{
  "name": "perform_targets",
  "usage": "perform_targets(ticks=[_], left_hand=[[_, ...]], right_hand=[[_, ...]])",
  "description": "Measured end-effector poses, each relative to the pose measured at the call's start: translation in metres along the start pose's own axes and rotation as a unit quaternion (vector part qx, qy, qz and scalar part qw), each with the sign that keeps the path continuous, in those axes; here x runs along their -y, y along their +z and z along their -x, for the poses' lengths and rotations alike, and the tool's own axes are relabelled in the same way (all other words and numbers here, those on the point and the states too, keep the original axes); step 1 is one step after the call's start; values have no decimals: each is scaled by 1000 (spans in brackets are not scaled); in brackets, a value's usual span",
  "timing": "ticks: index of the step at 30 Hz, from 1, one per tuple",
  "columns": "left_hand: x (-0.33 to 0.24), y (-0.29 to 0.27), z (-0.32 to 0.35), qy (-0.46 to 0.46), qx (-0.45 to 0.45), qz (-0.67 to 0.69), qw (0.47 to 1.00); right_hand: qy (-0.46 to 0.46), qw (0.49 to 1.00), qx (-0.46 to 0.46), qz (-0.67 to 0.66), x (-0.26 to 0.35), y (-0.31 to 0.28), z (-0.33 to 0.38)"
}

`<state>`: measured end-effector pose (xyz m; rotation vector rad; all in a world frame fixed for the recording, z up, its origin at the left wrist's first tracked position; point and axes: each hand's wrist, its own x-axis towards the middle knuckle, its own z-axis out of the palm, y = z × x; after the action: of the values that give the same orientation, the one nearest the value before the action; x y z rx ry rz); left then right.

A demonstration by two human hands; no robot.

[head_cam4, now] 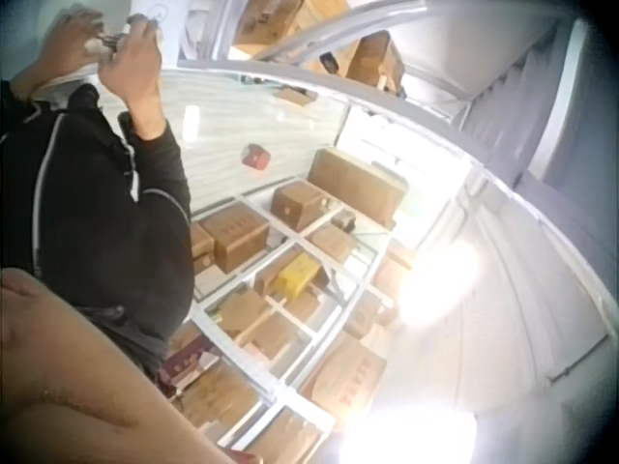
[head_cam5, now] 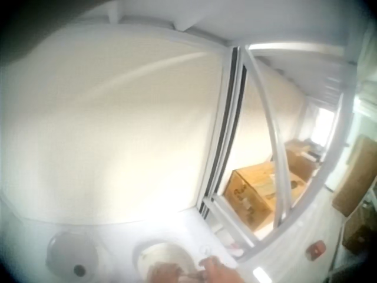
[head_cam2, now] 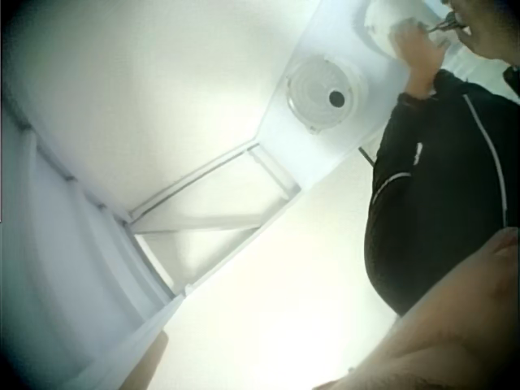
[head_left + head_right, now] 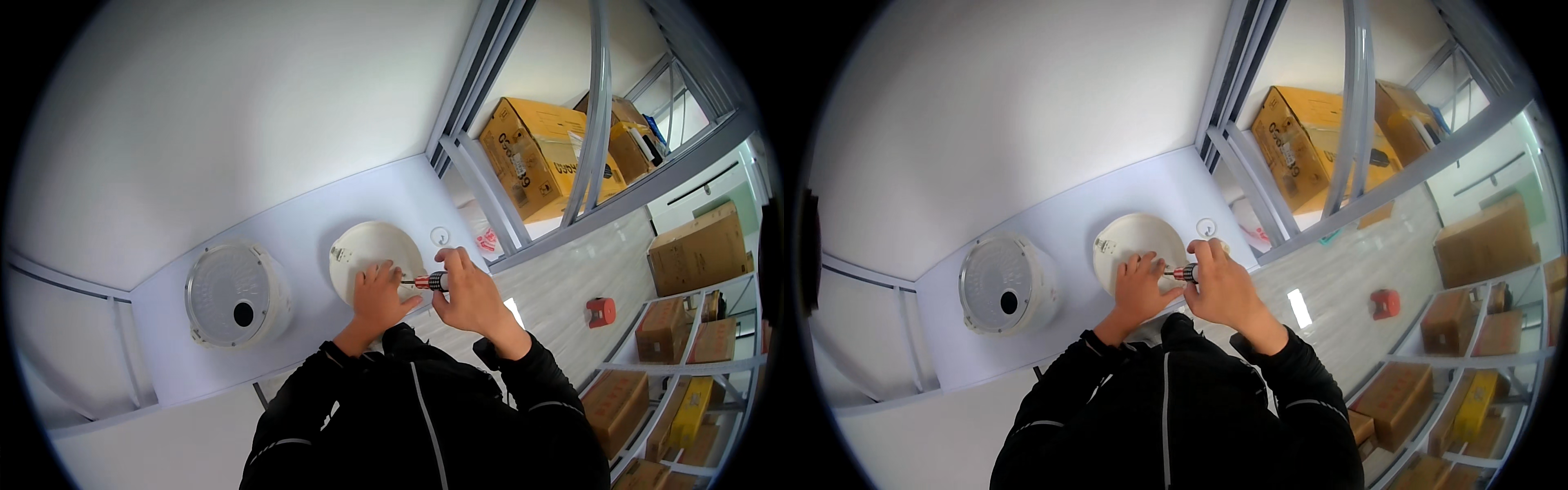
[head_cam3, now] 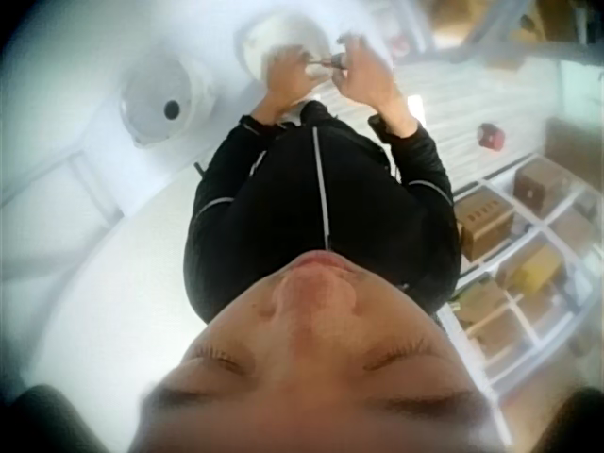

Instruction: The person uses a screwdriver to fasten screws into a white circular light fixture base and then into a white dome cover. The person handles the fixture parts and the screwdriver throughout the process.

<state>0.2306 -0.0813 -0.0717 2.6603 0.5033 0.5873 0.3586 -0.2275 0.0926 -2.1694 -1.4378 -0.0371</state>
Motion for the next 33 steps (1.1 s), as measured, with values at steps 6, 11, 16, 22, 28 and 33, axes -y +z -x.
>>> perform_targets(ticks=[6,11,16,22,28,33], left_hand=[[0,-2,1,10,32,-23,999],[-1,-5,2,1,43,-22,999],[-1,-1,4,-3,40,-18,999],[-1,0,5,-16,38,-20,999],[-3,-2,5,-27,52,-5,998],[-2,1,7,-32,50,-10,998]], right_hand=[[89,992,53,70,-6,10,-6],[96,984,72,135,2,4,-9],[-63,997,-10,36,-8,13,-5],[141,961,172,164,19,5,-19],[-85,994,-22,64,-6,17,-14],[114,958,172,197,11,10,-20]])
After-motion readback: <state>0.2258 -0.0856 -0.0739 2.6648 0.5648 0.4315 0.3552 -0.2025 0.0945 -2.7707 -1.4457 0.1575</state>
